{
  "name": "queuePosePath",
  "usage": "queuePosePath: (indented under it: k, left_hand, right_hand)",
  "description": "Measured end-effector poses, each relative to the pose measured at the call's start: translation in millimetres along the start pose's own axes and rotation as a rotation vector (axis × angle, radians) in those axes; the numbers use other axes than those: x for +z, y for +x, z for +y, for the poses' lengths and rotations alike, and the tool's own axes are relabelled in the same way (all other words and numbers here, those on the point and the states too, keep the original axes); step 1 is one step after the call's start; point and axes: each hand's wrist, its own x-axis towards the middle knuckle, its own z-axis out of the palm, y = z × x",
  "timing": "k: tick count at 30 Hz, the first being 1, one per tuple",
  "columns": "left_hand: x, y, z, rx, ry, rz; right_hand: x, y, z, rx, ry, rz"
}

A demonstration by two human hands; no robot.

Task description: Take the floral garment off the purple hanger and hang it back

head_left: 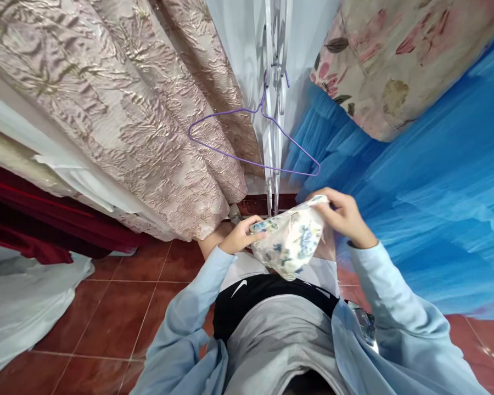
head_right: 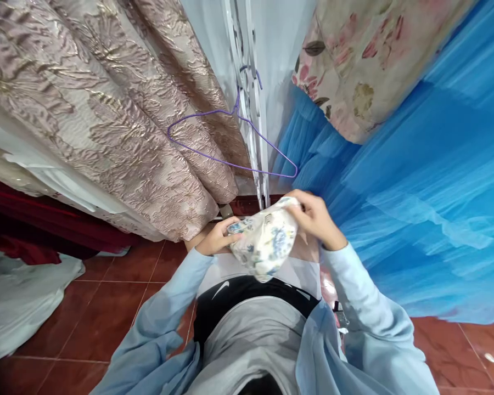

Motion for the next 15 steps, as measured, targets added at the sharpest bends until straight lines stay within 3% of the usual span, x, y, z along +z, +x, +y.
queuePosePath:
  k: [4, 8, 11, 15]
  left_hand:
    - [-12, -3, -3, -0.034, 0.171, 0.022]
    - [-7, 2, 6, 0.016, 0.268, 0.037]
    - [-1, 4, 21, 0.085, 0.253, 0.098]
    - [-1, 3, 45, 0.169, 0.106, 0.238]
  right_hand:
    - [-29, 18, 48, 0.034, 0.079, 0.233]
    - [-39, 55, 83, 0.041, 0.168, 0.415]
    - [-36, 89, 84, 0.063, 0.195, 0.386]
    - [-22, 139, 64, 0.155, 0.204, 0.271]
